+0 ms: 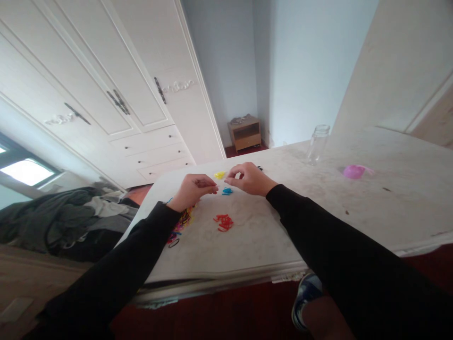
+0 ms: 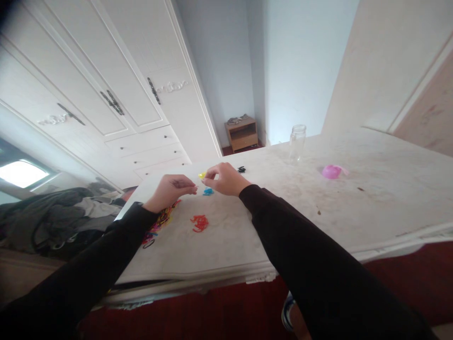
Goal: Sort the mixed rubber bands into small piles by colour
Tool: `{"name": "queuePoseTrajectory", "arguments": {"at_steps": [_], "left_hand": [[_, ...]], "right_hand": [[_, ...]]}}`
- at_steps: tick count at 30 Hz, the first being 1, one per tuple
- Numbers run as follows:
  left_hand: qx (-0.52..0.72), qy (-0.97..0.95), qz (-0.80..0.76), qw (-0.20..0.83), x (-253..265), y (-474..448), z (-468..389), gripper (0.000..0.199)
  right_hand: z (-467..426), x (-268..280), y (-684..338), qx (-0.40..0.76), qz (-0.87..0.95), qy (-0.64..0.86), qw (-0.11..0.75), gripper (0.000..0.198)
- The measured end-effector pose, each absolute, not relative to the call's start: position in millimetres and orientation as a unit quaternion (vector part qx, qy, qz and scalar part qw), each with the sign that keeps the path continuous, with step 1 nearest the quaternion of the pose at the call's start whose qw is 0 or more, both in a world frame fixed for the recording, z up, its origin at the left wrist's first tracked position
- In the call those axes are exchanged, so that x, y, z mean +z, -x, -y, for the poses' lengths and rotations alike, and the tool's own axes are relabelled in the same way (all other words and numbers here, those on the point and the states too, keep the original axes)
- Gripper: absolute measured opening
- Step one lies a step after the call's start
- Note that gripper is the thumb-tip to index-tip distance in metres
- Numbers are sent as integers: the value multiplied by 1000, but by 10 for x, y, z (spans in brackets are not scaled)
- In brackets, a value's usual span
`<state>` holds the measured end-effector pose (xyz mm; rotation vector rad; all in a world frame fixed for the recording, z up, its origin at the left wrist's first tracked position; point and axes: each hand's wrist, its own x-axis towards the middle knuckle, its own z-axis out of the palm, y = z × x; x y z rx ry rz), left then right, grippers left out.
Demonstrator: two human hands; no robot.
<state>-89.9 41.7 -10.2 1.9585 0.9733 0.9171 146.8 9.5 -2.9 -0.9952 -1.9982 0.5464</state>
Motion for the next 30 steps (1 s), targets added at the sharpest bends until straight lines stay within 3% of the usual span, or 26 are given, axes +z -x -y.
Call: {"name": "queuePoseTrajectory", "arguments": {"at_steps": [6, 19, 24, 30], "left_hand": [[353, -755, -375, 406, -96, 905, -418, 32], [335, -765, -385, 394, -51, 866, -367, 37], [321, -772, -385, 391, -35, 886, -361, 37], [196, -863, -302, 355, 90, 939, -261, 17]], "right_hand": [[-56, -43, -1445, 305, 819, 320, 366, 18], [-13, -5, -1452, 320, 832, 320, 323, 23], [-53, -1, -1454, 248, 791, 404, 386, 30], [-125, 10, -1499, 202, 740, 459, 447, 39]]}}
